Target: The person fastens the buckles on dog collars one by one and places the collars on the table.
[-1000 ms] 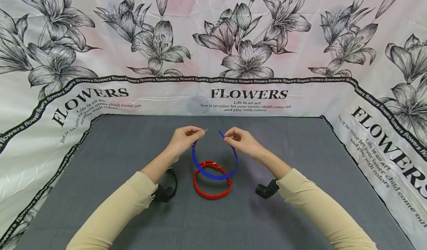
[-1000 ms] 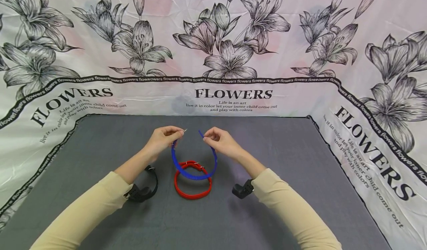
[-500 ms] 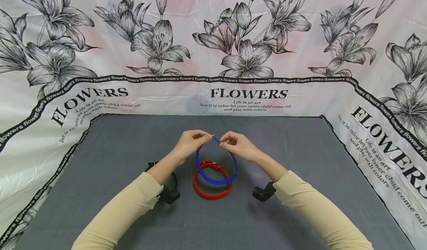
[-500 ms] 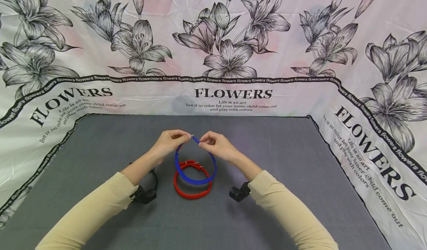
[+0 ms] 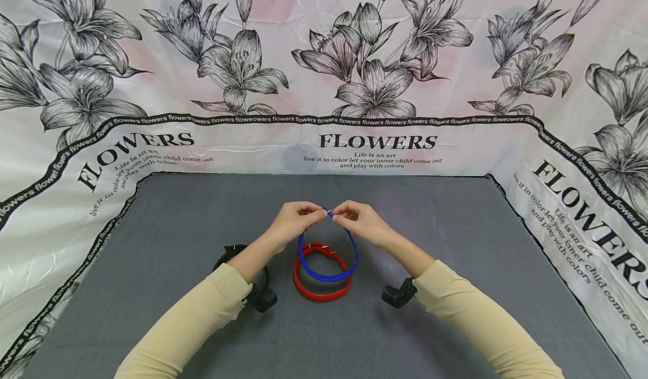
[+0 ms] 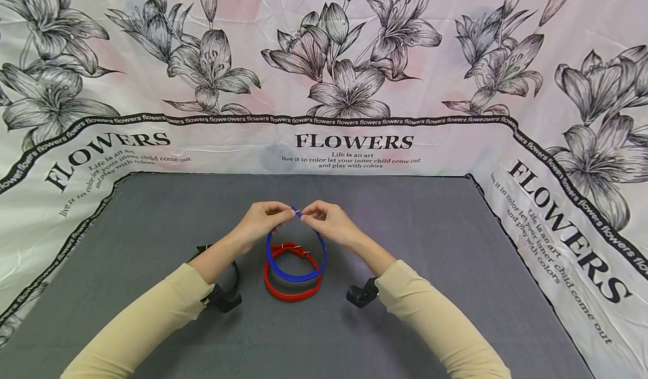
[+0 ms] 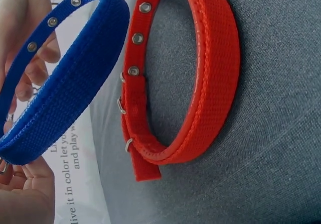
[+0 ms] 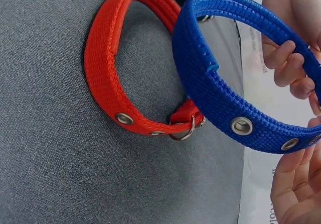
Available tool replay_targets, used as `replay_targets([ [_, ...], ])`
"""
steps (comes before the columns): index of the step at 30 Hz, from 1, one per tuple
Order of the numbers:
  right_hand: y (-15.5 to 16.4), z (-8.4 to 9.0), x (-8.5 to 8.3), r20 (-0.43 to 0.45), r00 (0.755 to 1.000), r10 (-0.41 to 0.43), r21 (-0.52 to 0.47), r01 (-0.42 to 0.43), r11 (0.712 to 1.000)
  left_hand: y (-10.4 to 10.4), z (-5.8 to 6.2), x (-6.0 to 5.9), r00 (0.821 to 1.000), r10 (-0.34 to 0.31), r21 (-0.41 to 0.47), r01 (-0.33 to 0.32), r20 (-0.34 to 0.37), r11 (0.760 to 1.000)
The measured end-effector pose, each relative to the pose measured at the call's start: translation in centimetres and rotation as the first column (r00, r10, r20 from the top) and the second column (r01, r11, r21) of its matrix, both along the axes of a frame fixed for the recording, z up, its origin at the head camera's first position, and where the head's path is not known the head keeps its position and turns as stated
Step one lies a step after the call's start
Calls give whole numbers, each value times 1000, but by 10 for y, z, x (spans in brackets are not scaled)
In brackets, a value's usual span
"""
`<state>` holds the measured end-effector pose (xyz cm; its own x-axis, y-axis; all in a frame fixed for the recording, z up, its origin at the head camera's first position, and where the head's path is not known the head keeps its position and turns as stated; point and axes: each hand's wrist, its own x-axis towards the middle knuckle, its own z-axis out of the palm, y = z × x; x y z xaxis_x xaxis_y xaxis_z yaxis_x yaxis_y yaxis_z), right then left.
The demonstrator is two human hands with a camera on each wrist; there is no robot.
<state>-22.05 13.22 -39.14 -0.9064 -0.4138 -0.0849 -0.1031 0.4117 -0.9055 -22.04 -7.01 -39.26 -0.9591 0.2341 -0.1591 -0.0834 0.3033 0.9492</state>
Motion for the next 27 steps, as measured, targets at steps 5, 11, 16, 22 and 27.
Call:
replay_targets([
  [5,-1,-1,0,19,1000,-9,10,8,1000,1,-2,0,1000,-27,-7,27,13,1000],
  [11,-2,-2,0,28,999,-18,18,18,1000,0,-2,1,1000,-19,-14,19,10,1000],
  [16,-3,-1,1,25,1000,-11,31,10,999,0,-3,1,1000,-9,-13,9,-3,1000],
  [22,-1,-2,2,29,999,23,22,-24,999,-1,-4,1,999,21,-9,-21,-33,1000],
  [27,-1,-3,3,27,999,39,23,-40,999,-1,-5,2,999,37,-14,-37,-27,999],
])
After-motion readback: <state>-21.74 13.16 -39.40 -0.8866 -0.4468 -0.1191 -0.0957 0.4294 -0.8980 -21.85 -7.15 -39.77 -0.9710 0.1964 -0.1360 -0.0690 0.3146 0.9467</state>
